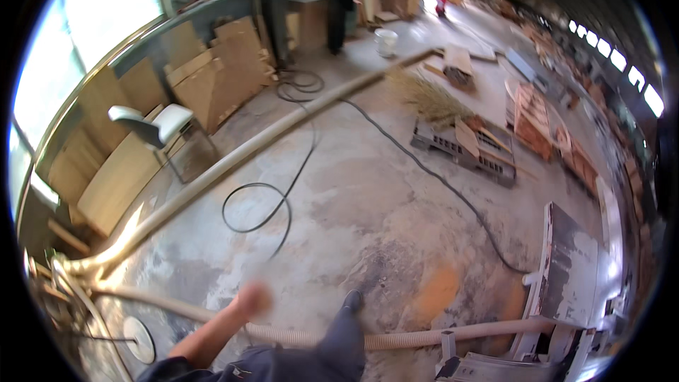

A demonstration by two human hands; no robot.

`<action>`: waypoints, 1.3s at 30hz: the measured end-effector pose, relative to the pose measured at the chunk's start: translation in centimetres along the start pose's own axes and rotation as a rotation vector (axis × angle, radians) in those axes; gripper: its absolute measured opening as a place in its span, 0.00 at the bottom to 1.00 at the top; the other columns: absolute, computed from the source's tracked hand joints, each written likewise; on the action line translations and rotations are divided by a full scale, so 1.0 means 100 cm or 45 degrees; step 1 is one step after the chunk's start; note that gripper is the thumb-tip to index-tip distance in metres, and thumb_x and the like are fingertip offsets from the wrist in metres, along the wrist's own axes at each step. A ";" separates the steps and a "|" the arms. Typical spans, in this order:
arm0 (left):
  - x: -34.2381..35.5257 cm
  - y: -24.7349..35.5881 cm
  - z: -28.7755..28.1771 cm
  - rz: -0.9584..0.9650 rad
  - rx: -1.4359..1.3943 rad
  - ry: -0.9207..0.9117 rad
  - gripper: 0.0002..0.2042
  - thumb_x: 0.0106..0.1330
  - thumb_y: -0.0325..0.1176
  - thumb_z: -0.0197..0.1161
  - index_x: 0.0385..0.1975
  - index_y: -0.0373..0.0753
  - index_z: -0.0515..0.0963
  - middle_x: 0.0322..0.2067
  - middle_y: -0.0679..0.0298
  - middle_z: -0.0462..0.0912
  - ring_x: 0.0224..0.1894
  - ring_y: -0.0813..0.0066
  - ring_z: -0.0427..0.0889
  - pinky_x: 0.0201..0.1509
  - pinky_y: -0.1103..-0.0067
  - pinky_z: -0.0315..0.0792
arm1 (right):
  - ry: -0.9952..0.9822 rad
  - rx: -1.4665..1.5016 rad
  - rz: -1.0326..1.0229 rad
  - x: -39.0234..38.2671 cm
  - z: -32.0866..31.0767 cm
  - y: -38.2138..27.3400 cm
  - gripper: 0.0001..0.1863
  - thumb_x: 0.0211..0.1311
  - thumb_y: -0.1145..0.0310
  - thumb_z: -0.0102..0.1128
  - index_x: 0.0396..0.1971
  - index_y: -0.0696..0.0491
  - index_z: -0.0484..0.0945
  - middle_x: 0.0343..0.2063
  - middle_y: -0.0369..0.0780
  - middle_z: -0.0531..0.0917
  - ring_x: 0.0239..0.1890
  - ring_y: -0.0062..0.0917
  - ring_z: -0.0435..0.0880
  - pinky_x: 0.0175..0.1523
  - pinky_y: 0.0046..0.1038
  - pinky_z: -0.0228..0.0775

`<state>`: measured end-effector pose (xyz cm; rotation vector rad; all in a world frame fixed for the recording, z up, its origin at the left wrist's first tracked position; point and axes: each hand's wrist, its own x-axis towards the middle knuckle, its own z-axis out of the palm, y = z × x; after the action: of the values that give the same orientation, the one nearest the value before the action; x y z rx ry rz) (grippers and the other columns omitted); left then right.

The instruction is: The person uses a table saw to cut a small block of wood, then uses a push stick to guide a long, thin strip of wood through the saw blade. After cutting, the person walks across the workshop floor and places the cut pieces onto a stack of lumber.

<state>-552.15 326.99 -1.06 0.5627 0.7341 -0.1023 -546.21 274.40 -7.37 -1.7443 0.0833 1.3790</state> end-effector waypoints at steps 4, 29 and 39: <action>0.035 0.047 0.095 0.034 -0.185 0.398 0.15 0.67 0.31 0.60 0.50 0.54 0.66 0.40 0.52 0.75 0.39 0.52 0.77 0.39 0.58 0.77 | -0.135 -0.137 0.033 -0.009 -0.108 -0.119 0.15 0.58 0.64 0.63 0.42 0.57 0.85 0.36 0.42 0.88 0.39 0.27 0.84 0.45 0.34 0.75; 0.858 0.726 0.657 0.176 0.561 -0.343 0.14 0.75 0.39 0.58 0.55 0.46 0.71 0.42 0.63 0.79 0.38 0.72 0.83 0.38 0.73 0.78 | -0.095 -1.097 -0.304 0.504 -0.531 -0.927 0.32 0.54 0.65 0.61 0.64 0.42 0.73 0.46 0.49 0.80 0.51 0.48 0.80 0.53 0.44 0.74; 1.125 0.917 0.706 0.021 0.416 0.357 0.14 0.73 0.34 0.54 0.57 0.45 0.69 0.42 0.56 0.80 0.33 0.65 0.82 0.33 0.69 0.78 | -0.042 -1.183 -0.319 0.781 -0.755 -1.249 0.29 0.56 0.67 0.59 0.62 0.39 0.76 0.48 0.46 0.80 0.51 0.45 0.81 0.52 0.43 0.76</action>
<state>-399.95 379.69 8.55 0.9070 0.9938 -0.1312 -392.46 335.02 1.59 -2.3505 -0.8941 1.3407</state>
